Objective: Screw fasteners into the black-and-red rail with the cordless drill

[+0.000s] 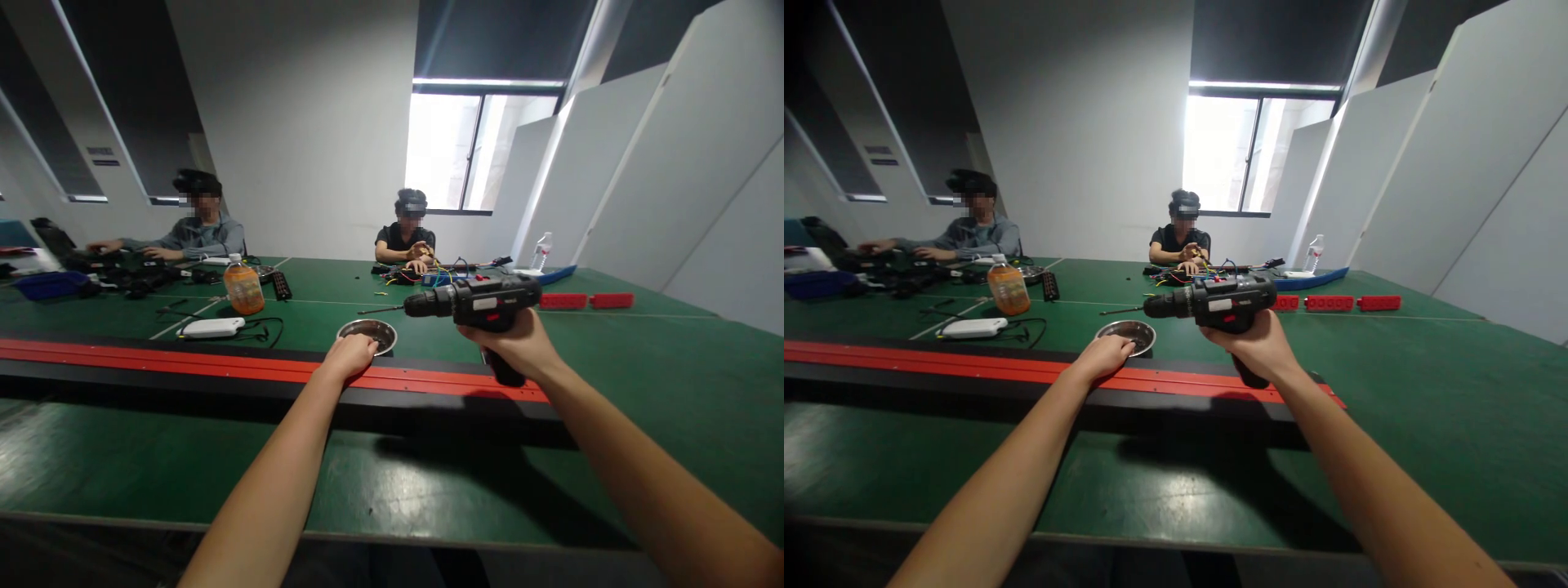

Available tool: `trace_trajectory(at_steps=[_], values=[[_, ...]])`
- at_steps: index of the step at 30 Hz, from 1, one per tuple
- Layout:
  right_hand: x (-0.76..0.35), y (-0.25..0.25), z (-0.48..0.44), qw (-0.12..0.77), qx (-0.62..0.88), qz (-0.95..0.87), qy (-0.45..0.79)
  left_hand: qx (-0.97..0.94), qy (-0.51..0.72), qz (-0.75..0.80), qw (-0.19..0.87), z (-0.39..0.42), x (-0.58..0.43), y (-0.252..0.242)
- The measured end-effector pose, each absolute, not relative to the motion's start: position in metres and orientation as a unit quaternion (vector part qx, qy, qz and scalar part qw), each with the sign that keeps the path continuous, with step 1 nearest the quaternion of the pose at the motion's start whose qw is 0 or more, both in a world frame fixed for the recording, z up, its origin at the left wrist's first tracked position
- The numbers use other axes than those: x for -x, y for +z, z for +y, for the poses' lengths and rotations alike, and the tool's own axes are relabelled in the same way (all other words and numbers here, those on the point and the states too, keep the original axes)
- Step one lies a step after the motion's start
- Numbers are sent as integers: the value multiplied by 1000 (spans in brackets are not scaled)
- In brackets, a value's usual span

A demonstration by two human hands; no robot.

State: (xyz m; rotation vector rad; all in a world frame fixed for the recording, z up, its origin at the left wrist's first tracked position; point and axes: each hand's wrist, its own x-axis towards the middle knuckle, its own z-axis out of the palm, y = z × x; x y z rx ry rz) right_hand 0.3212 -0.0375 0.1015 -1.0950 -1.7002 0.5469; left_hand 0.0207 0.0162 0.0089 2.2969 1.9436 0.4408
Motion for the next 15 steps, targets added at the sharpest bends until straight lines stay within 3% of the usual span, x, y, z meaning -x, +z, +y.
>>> trace_trajectory(at_steps=[7,15], values=[[-280,68,-37,582,429,-628,288,-760,150,630,56,19,-19,7],[-281,49,-29,595,441,-597,309,-758,186,621,74,18,-17,7]])
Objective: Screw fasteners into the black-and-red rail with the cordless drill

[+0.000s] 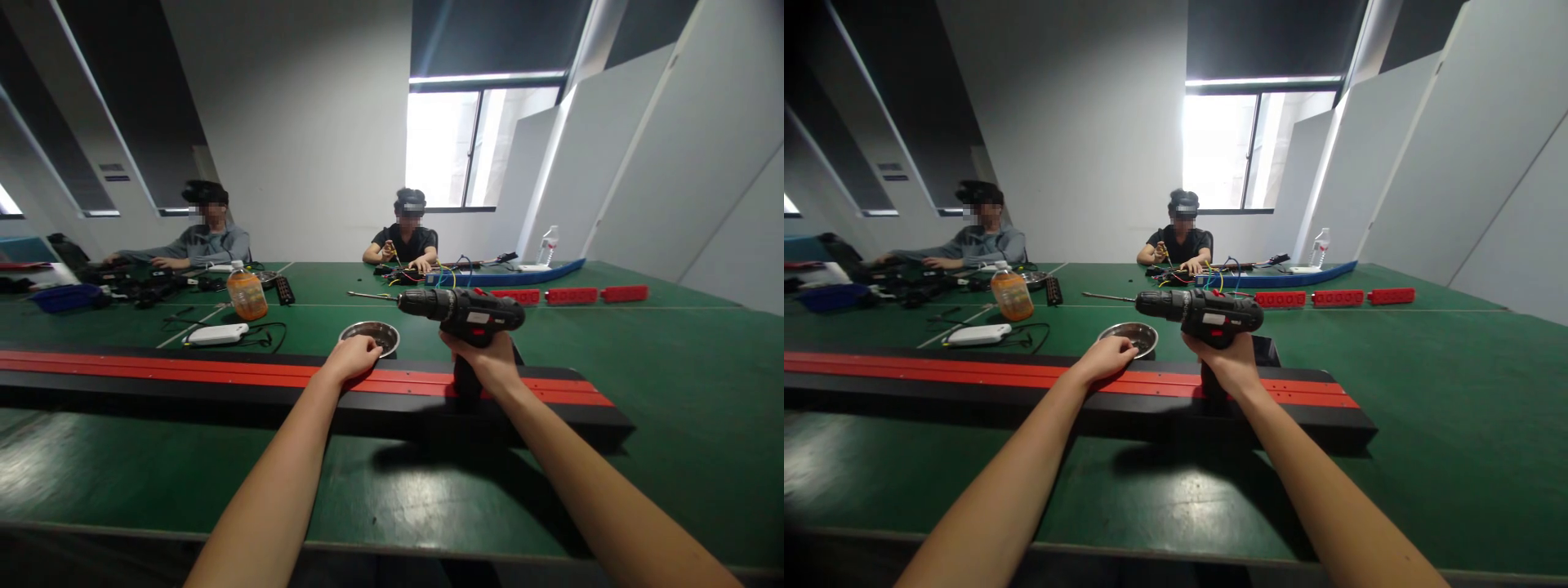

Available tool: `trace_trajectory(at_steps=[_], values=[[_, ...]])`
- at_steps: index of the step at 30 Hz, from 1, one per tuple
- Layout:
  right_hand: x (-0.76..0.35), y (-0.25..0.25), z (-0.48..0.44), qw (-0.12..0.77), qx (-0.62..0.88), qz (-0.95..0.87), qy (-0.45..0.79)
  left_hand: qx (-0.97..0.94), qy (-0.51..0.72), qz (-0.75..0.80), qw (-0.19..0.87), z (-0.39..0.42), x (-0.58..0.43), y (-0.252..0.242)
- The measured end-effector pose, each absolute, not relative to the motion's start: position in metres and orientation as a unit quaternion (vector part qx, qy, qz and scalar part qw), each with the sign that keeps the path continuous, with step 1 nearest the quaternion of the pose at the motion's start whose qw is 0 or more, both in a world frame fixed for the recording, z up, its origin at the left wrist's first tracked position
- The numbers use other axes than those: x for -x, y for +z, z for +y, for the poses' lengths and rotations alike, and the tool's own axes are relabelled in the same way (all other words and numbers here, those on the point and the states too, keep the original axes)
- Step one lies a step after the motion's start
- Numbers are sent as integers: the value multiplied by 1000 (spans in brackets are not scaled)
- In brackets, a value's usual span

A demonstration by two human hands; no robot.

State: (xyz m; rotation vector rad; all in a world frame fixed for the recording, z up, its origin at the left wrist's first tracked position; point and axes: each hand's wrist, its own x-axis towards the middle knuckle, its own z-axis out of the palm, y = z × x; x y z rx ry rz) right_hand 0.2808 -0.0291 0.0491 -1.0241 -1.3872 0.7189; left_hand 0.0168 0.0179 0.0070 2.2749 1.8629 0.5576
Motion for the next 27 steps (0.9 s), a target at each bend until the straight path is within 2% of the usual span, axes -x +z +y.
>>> trace_trajectory(at_steps=[4,15,20,23,27], values=[[-286,45,-28,616,437,-581,304,-744,215,625,101,16,-17,8],[-290,42,-31,599,444,-597,296,-731,292,574,227,12,-13,10],[-290,41,-30,601,443,-593,302,-706,338,593,185,15,-12,6],[-291,39,-29,601,442,-595,298,-671,420,587,168,16,-13,8],[-291,39,-30,601,442,-605,279,-578,602,487,257,7,-19,31]])
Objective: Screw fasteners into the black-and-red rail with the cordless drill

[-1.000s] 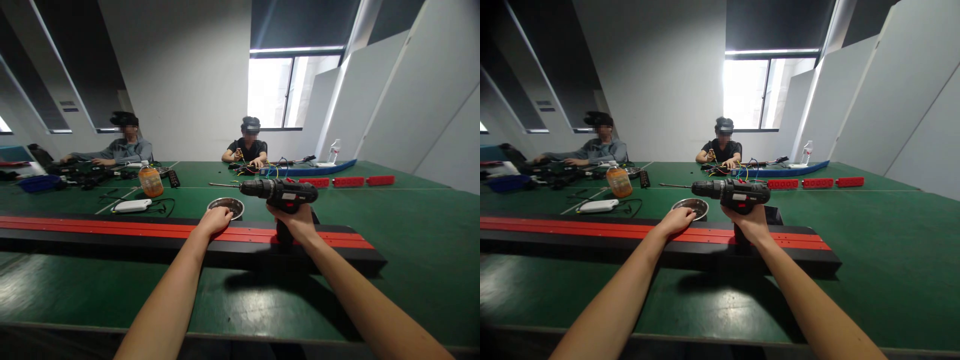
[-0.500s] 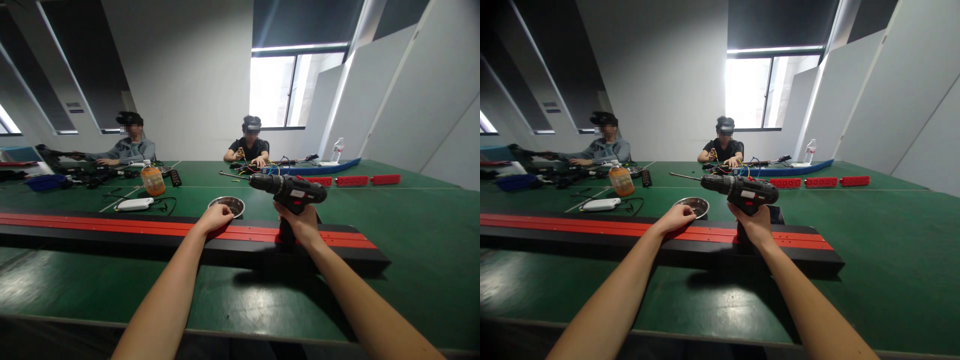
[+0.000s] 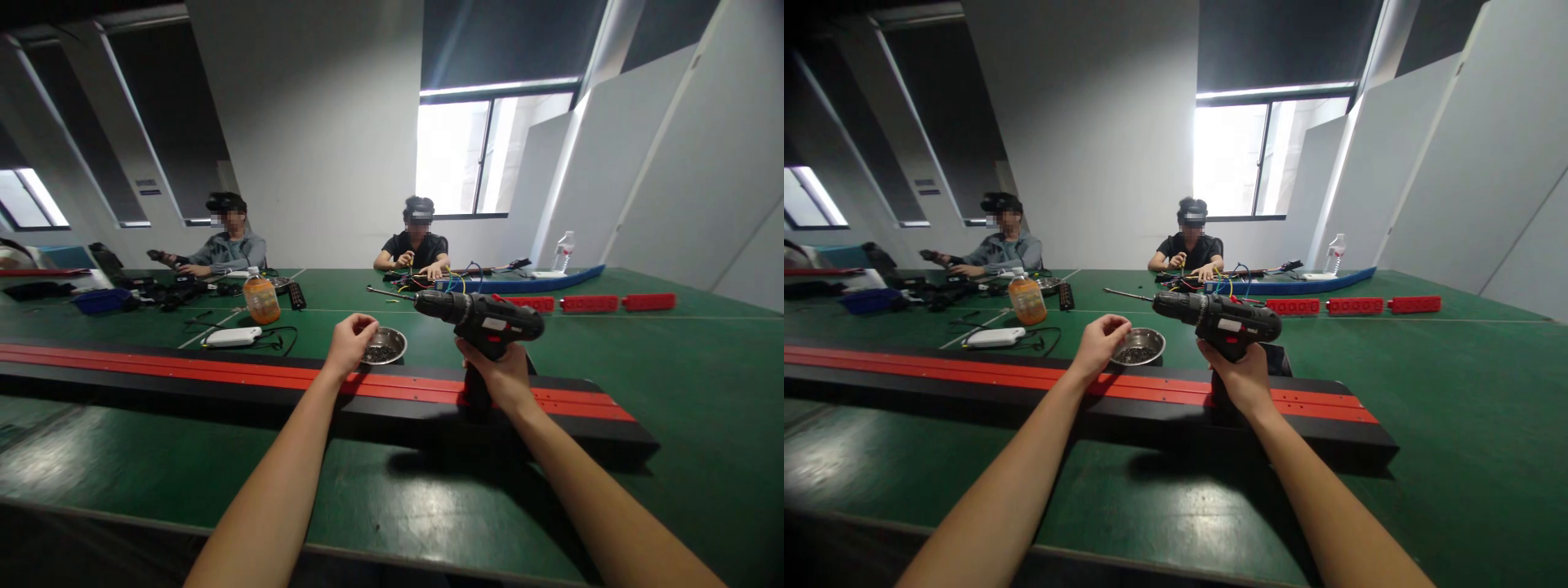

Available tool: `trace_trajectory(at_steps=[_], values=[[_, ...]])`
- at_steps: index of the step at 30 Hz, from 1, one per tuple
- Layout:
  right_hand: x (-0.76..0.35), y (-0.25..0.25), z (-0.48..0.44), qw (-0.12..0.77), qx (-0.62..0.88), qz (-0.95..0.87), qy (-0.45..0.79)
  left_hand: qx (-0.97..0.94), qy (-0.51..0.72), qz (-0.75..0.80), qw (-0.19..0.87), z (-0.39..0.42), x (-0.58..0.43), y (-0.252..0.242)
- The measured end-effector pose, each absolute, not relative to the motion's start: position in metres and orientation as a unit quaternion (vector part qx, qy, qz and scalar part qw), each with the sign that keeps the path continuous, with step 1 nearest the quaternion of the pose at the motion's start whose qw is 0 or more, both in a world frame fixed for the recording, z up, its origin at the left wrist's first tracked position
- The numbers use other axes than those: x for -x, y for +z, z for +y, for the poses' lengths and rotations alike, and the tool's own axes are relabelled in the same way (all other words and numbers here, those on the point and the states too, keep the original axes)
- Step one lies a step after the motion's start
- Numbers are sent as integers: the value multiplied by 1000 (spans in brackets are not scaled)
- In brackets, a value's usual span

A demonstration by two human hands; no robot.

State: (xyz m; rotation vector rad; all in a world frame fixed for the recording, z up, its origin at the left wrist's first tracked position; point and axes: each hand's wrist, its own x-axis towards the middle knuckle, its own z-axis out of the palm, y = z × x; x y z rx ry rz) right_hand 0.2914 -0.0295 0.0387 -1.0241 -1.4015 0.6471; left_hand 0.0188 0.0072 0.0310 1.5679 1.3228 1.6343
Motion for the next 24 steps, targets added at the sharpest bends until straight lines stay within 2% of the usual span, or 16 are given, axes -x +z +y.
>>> trace_trajectory(at_steps=[3,8,24], values=[[-292,40,-30,599,445,-607,274,-505,696,364,357,-9,-26,57],[-291,41,-32,599,453,-601,273,-444,743,225,448,-33,-33,82],[-290,43,-33,595,459,-610,251,-401,750,146,505,-41,-38,95]])
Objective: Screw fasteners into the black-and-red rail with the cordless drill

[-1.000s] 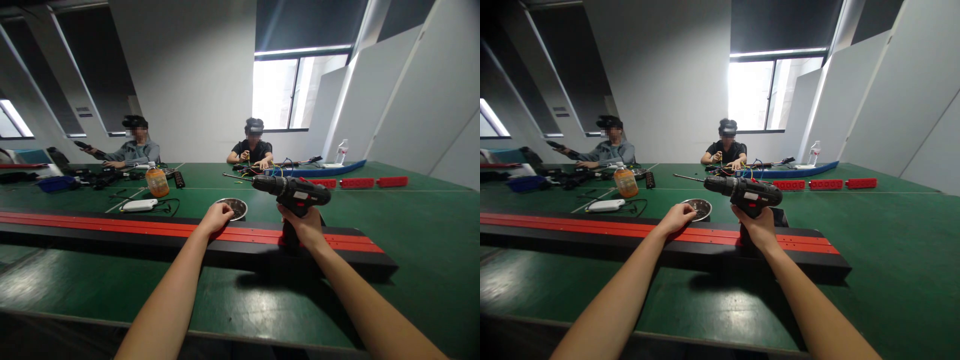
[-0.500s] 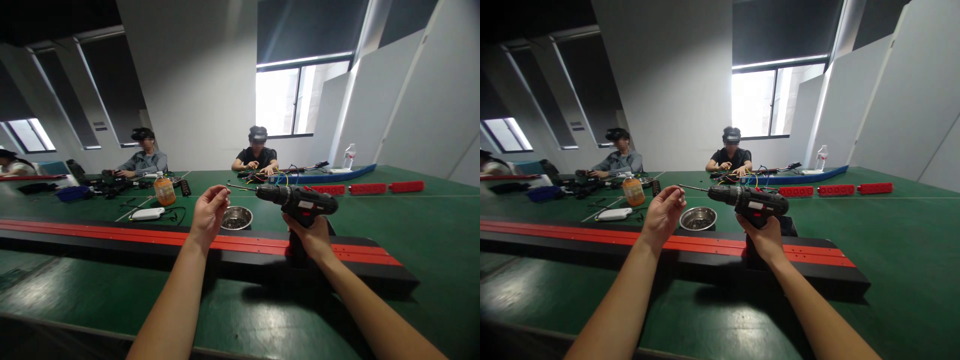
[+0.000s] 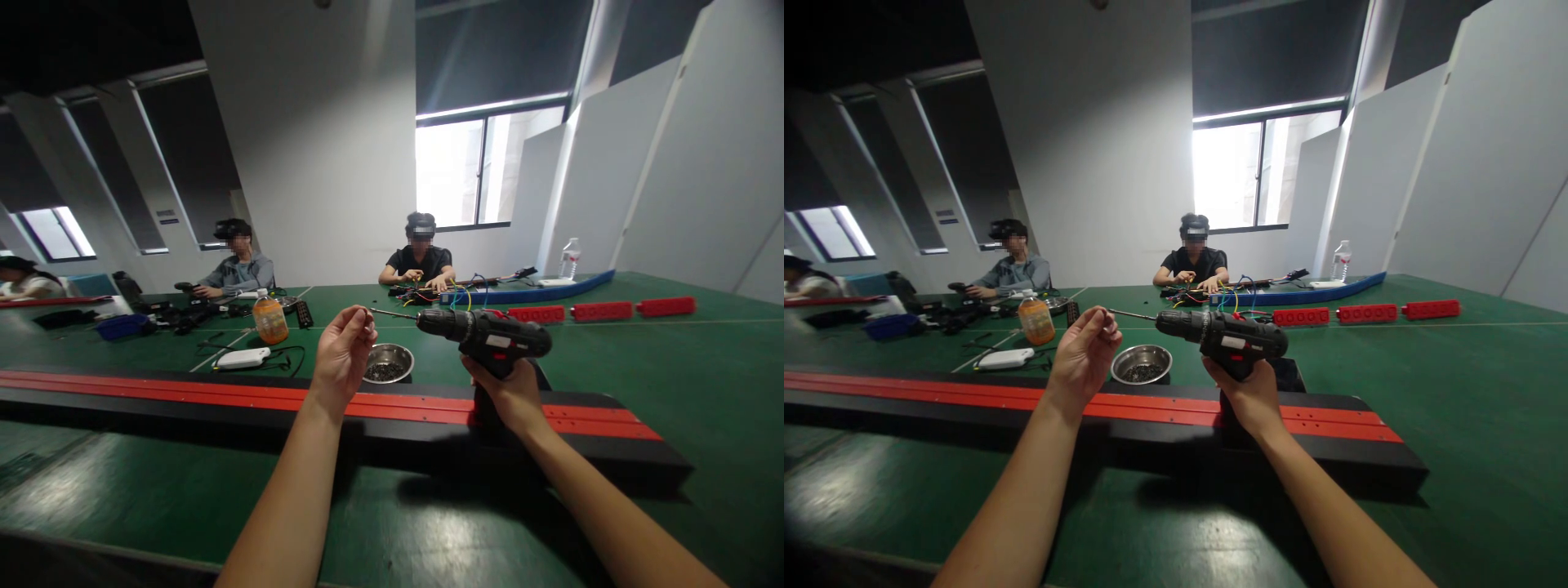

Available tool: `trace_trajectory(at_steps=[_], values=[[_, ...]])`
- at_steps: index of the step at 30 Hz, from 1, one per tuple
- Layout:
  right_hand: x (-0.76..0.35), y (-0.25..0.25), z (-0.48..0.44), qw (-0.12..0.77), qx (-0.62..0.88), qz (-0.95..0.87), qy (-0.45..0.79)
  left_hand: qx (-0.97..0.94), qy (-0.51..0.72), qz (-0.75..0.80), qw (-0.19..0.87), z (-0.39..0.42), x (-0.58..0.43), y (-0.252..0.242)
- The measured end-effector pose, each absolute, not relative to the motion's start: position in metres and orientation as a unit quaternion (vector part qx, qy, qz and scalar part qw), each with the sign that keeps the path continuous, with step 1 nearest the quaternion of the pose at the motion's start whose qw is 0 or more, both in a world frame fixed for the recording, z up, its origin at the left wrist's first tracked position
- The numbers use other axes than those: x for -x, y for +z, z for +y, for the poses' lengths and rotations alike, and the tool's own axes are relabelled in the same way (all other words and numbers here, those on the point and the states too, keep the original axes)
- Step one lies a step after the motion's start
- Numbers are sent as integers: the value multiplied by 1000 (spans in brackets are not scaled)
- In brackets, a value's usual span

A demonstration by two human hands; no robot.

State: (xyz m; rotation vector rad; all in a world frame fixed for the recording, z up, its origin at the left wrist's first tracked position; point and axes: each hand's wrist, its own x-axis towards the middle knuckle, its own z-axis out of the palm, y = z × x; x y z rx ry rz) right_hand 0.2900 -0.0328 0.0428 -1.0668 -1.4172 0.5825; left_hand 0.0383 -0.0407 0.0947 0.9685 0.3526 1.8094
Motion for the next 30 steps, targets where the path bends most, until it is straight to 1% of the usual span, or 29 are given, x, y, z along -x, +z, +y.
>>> trace_trajectory(at_steps=[11,20,25,30], values=[[-291,40,-32,599,452,-608,260,-402,734,118,534,-42,-31,95],[-292,38,-30,591,458,-615,251,-397,742,137,523,-42,-32,97],[-292,38,-31,593,458,-612,252,-402,752,169,495,-38,-37,97],[-292,39,-32,594,450,-614,258,-412,773,214,432,-35,-39,97]])
